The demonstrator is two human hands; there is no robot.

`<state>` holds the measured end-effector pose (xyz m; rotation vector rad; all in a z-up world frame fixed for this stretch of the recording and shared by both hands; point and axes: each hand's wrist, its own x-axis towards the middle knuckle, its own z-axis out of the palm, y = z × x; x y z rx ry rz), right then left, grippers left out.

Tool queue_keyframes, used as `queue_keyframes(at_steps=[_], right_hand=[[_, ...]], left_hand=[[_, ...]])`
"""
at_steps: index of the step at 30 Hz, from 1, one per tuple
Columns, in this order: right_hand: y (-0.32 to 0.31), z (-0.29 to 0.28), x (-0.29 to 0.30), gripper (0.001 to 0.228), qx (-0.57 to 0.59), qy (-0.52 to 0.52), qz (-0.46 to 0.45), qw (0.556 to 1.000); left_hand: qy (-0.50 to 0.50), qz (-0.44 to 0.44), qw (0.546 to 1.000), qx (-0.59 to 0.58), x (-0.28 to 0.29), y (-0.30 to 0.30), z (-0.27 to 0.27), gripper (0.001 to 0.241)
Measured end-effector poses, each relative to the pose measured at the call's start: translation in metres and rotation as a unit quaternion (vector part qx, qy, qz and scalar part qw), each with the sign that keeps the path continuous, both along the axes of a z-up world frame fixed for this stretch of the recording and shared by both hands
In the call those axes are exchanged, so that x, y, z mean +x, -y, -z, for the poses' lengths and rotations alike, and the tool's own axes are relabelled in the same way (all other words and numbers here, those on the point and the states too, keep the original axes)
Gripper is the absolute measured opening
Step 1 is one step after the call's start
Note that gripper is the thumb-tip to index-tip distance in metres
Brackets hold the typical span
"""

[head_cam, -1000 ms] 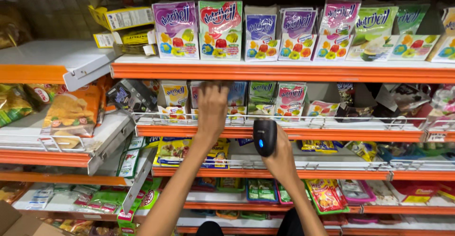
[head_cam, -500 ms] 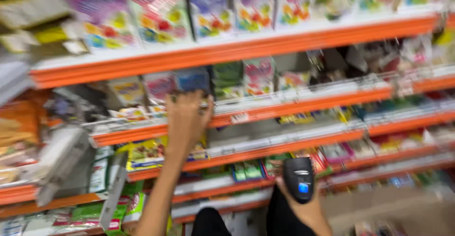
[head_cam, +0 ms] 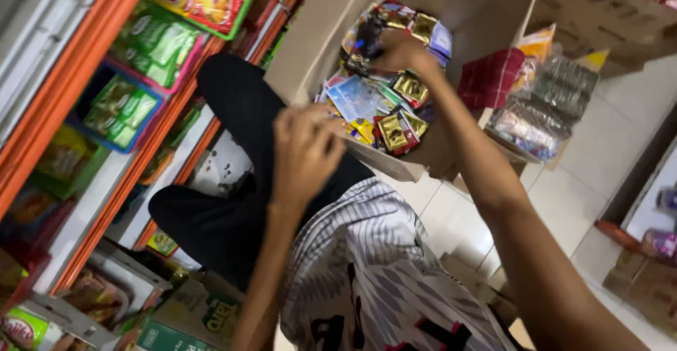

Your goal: The person picks up individual packets of food from a large cardboard box, scans them with a handheld barcode scanner, and places some packets onto store shelves while sitting on the floor.

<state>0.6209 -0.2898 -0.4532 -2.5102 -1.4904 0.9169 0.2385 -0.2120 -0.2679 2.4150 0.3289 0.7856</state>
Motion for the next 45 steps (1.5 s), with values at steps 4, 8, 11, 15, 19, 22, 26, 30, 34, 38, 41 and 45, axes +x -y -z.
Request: queue_keyframes(at_steps=[4,8,11,15,19,22,26,30,34,38,41,45], right_hand=[[-0.015,0.079,-0.067,0.048,0.002,-0.03,-0.024,0.999],[0.0,0.109,-0.109,0.055,0.129,0.171,-0.006,0.977],[0.004,0.093,-0.101,0.042,0.06,0.029,0.077,0.995],[0.007,0.024,-0.087,0.04,0.112,-0.148,0.251,0.95],[0.04,-0.076,-0.108,0.024,0.281,-0.572,0.453,0.623],[0.054,-0.136,-0.157,0.039,0.255,-0.685,0.466,0.499],[0.049,-0.175,-0.217,0.019,0.285,-0.737,0.368,0.49],[0.027,-0.189,-0.249,0.011,0.281,-0.719,0.389,0.503],[0.024,-0.197,-0.263,0.01,0.279,-0.675,0.346,0.589],[0.017,-0.224,-0.274,0.008,0.245,-0.539,0.244,0.768],[0.012,-0.256,-0.287,0.024,0.024,-0.341,0.159,0.926],[0.005,-0.262,-0.31,0.022,0.115,-0.372,-0.115,0.914]], left_hand=[[-0.121,0.099,0.987,0.021,0.031,0.054,0.051,0.021],[-0.147,0.078,0.986,-0.016,0.017,0.061,0.058,0.025],[-0.165,0.103,0.973,-0.124,0.01,0.051,0.051,0.023],[-0.108,0.069,0.964,-0.231,0.017,0.047,0.035,0.027],[0.04,-0.057,0.906,-0.417,0.027,0.043,0.001,0.047],[0.04,-0.056,0.991,-0.113,0.021,0.028,-0.026,0.046],[0.017,-0.051,0.998,0.031,-0.003,0.013,-0.032,0.039],[0.141,-0.198,0.911,-0.333,-0.029,-0.007,-0.01,0.033],[0.087,-0.285,0.932,-0.205,-0.068,-0.051,0.011,0.038],[0.032,-0.334,0.902,-0.271,-0.107,-0.072,0.01,0.032],[0.071,-0.31,0.89,-0.327,-0.124,-0.078,0.004,0.026],[0.015,-0.326,0.904,-0.275,-0.138,-0.074,-0.004,0.024]])
